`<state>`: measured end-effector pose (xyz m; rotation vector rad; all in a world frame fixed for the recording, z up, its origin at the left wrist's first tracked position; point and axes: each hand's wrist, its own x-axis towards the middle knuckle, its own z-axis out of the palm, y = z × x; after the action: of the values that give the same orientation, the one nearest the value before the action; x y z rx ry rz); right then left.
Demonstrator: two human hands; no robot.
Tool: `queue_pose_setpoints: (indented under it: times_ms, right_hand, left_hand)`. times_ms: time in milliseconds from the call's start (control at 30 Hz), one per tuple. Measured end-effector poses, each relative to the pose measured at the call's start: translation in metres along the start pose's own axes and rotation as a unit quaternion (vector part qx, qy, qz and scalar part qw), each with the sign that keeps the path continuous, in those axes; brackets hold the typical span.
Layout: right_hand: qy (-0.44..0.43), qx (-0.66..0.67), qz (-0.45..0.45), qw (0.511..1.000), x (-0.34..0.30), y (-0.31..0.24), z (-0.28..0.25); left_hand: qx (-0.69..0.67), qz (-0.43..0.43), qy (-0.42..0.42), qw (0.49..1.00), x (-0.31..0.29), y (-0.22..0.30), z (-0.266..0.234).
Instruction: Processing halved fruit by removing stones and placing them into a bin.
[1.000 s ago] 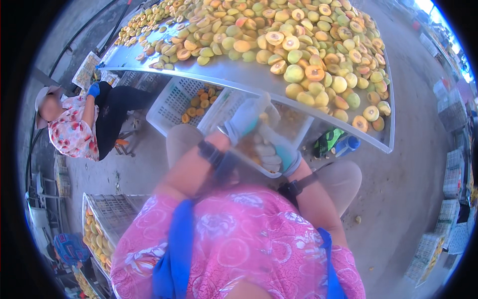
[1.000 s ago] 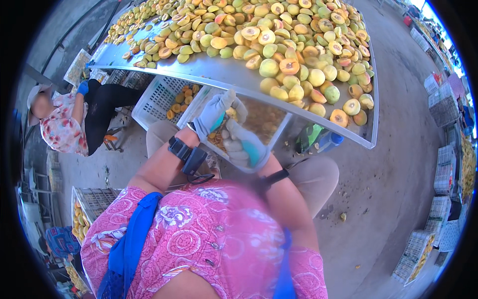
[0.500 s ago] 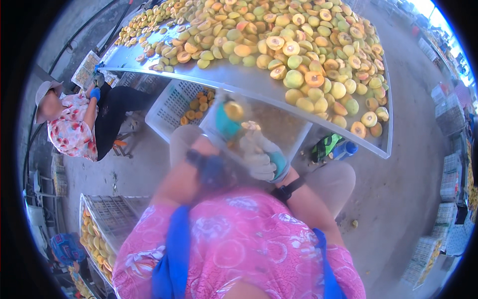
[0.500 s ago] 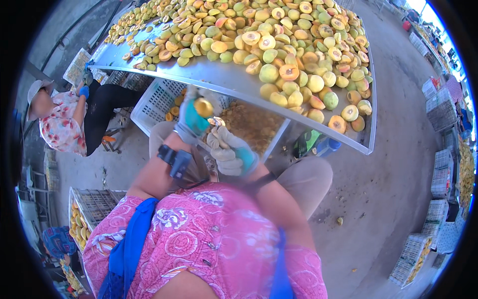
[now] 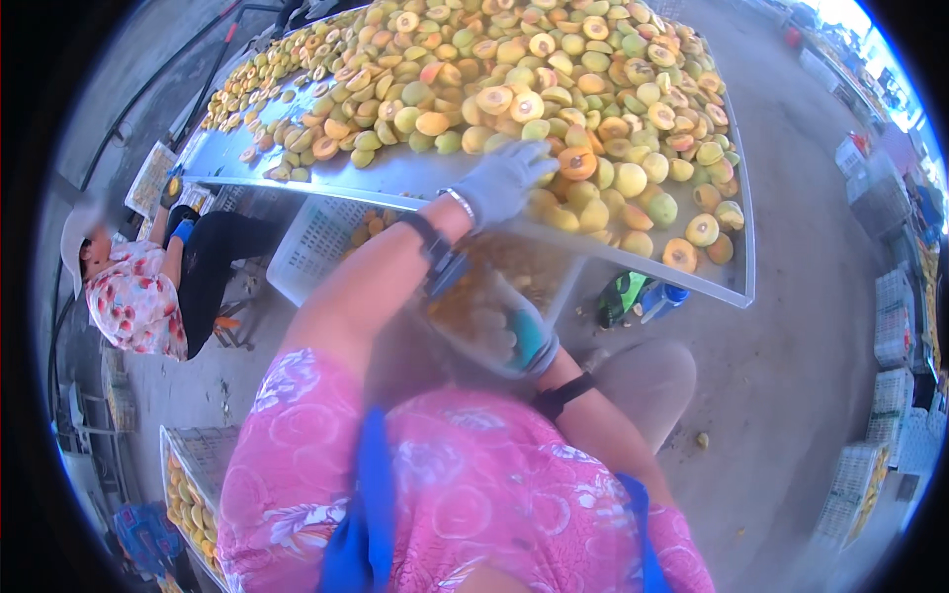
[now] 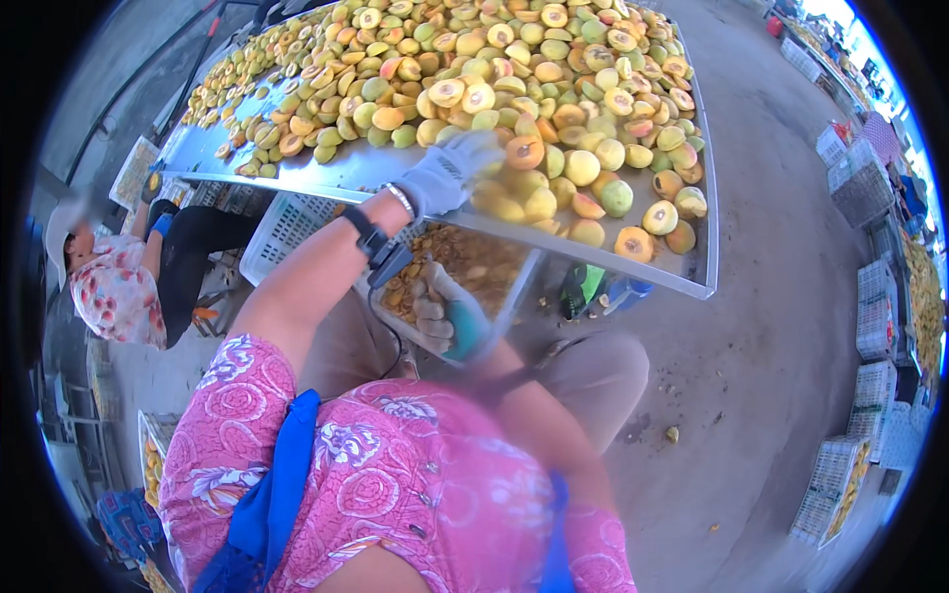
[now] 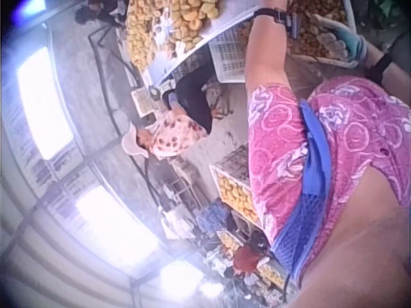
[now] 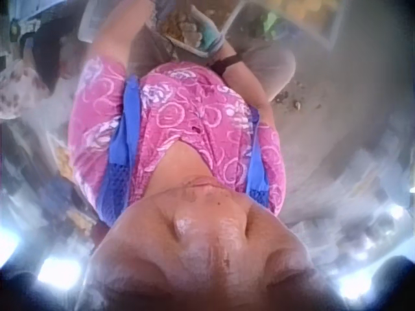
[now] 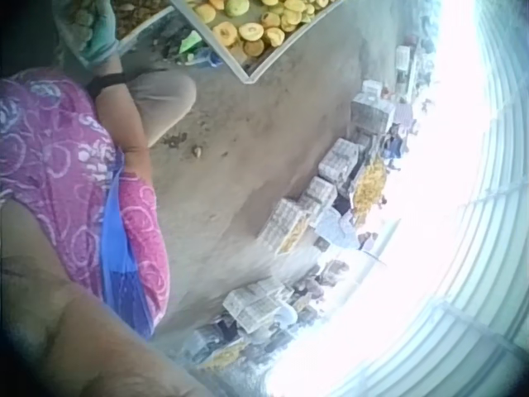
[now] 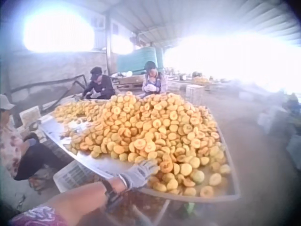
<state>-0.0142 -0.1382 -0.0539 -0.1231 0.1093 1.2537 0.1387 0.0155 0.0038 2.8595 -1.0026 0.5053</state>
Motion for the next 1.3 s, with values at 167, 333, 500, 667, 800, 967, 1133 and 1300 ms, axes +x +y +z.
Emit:
queue_pose_setpoints:
  times_ms: [167,333,500,667,800,967,1133,1300]
  right_hand:
    - [-0.023,-0.043,-0.023,0.999,-0.004,0.000,-0.001]
    - [0.030,-0.093,-0.028,0.995,-0.008,-0.001,0.007]
    - [0.113,-0.278,-0.151,0.942,-0.010,0.003,0.021]
    - [0.174,-0.269,-0.217,0.922,-0.013,0.008,0.041]
    - [0.239,-0.483,-0.284,0.793,-0.013,0.008,0.045]
    - [0.186,-0.791,-0.353,0.464,-0.005,0.001,0.026]
    - [0.165,-0.905,-0.281,0.273,0.003,-0.003,0.028]
    - [0.224,-0.869,-0.218,0.384,0.007,0.008,0.047]
  left_hand:
    - [-0.045,-0.054,-0.058,0.996,0.014,-0.011,0.014]
    - [-0.174,-0.163,0.054,0.970,-0.008,0.012,-0.009]
    - [-0.758,-0.310,0.169,0.548,-0.044,0.032,-0.013]
    - [-0.572,-0.262,0.210,0.749,-0.089,0.045,-0.008]
    - [-0.602,-0.266,0.218,0.721,-0.117,0.054,0.001]
    - [-0.895,-0.219,0.218,0.322,-0.133,0.062,0.000]
    - [-0.901,-0.240,0.197,0.302,-0.139,0.082,-0.038]
    - [-0.863,-0.258,0.194,0.389,-0.149,0.087,-0.045]
